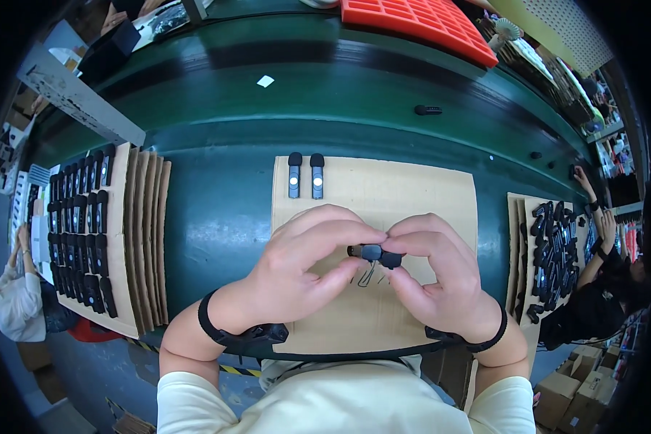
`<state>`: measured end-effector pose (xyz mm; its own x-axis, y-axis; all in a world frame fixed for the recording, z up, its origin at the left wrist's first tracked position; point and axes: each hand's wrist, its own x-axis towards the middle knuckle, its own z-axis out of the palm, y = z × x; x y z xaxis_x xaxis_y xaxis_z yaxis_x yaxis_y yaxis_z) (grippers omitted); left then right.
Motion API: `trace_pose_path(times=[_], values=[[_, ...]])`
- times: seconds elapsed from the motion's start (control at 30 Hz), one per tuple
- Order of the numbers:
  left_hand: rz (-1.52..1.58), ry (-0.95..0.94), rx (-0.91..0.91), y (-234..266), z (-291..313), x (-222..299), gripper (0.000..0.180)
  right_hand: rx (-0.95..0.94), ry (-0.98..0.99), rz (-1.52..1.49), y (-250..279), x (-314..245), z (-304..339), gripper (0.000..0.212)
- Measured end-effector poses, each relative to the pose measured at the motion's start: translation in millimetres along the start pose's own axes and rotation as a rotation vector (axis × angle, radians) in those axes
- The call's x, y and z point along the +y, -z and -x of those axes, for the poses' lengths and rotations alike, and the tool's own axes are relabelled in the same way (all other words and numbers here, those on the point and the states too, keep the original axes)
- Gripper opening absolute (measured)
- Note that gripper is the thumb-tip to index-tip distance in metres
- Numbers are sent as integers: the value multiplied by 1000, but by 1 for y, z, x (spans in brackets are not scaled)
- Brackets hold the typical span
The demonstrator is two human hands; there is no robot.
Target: The person assembles microphones by pressing them together with clips and arranging them on a cardboard sheet. Once the sheet is full, they set it aside, place a new cardboard sheet down, and continue the assembly process.
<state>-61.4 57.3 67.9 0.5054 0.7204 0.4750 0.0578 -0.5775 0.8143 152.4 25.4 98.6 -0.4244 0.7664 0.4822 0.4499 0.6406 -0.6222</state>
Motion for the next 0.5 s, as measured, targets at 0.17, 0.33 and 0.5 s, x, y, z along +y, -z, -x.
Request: trace_pose_path(times=[0.17, 0.33, 0.5], values=[[-281, -106, 54, -1, -3, -14, 27, -98, -64, 29, 4, 18, -4, 30], [-482, -150, 30, -5, -4, -30, 27, -178, -73, 178, 4, 49, -6, 27], [-689, -272, -79, -9, -3, -42, 26, -172, 49, 311, -2, 65, -4, 27]])
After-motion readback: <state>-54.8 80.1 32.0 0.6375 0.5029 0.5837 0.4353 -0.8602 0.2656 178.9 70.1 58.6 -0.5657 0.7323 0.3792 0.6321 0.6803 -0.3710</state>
